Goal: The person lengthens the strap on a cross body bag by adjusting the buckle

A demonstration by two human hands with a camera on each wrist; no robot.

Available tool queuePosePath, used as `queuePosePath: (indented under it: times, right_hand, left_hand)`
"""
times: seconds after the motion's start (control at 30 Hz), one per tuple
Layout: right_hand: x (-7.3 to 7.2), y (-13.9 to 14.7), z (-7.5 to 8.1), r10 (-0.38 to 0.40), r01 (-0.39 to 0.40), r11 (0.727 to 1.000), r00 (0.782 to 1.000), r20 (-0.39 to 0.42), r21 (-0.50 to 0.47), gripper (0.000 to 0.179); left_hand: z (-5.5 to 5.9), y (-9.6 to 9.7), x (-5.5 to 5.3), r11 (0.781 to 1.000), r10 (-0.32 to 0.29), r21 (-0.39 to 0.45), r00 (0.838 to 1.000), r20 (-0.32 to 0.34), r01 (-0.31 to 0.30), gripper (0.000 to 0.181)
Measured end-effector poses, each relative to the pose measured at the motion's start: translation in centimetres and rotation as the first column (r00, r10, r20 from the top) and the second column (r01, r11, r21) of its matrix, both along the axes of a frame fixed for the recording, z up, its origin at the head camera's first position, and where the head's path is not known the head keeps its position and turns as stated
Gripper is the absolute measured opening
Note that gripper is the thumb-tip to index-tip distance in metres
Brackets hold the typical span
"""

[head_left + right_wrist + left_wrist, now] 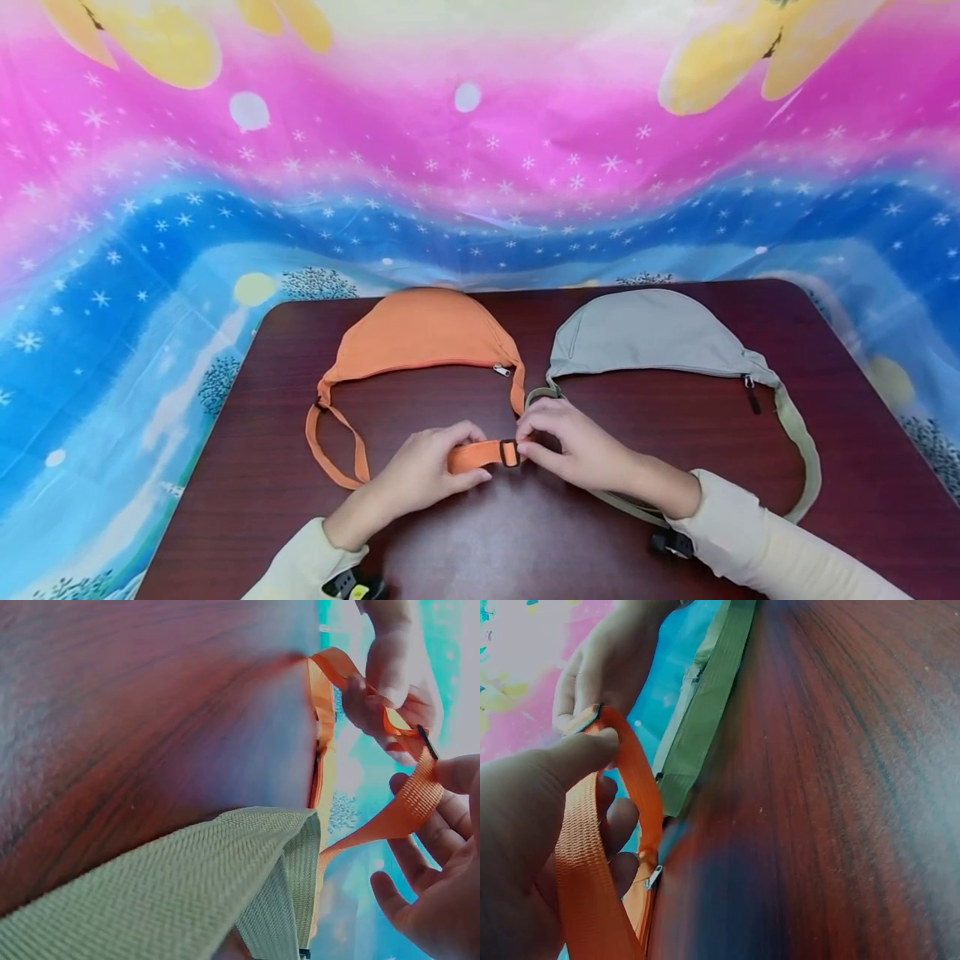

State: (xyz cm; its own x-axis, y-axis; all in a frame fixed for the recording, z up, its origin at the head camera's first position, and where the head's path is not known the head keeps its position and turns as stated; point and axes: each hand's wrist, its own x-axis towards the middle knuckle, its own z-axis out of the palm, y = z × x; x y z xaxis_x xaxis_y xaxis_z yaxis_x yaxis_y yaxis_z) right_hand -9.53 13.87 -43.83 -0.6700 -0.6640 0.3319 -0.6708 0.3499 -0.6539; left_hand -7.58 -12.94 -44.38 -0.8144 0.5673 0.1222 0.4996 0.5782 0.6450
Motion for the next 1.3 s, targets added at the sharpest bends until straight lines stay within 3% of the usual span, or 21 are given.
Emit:
queuePosePath:
  times: [0.17, 0.37, 0.57, 0.7, 0.93, 1.3]
  right_hand:
    - [-0.4, 0.1, 0.0, -0.015, 0.024, 0.996, 0.995, 0.098, -0.084, 0.014]
    - [-0.4, 0.0, 0.2, -0.044, 0.067, 0.991, 0.981, 0.189, -0.115, 0.015]
    - [-0.4, -0.4, 0.9, -0.085, 0.095, 0.990, 0.992, 0.098, -0.104, 0.037]
    - [-0.7, -0.6, 1.4, -0.123, 0.128, 0.987, 0.991, 0.053, -0.097, 0.040]
    - [-1.3, -0.9, 2.2, -0.148, 0.157, 0.982, 0.985, 0.091, -0.103, 0.044]
    - [-2.1, -2.0, 3.2, -0.183, 0.204, 0.964, 0.974, 0.131, -0.173, 0.040]
  left_hand:
    - [0.1, 0.2, 0.1, 0.999, 0.033, -0.015, 0.997, -0.066, -0.034, 0.023]
    - [0.1, 0.3, 0.1, 0.997, 0.078, 0.014, 0.988, -0.136, -0.077, 0.018]
    - [0.3, 0.3, -0.3, 0.996, 0.091, 0.042, 0.978, -0.187, -0.085, 0.024]
    - [0.8, 0.4, -0.6, 0.993, 0.110, 0.058, 0.975, -0.194, -0.100, 0.030]
    - [1.4, 0.6, -1.0, 0.984, 0.147, 0.127, 0.974, -0.172, -0.126, 0.035]
    - [2.0, 0.6, -1.6, 0.951, 0.212, 0.259, 0.966, -0.149, -0.168, 0.036]
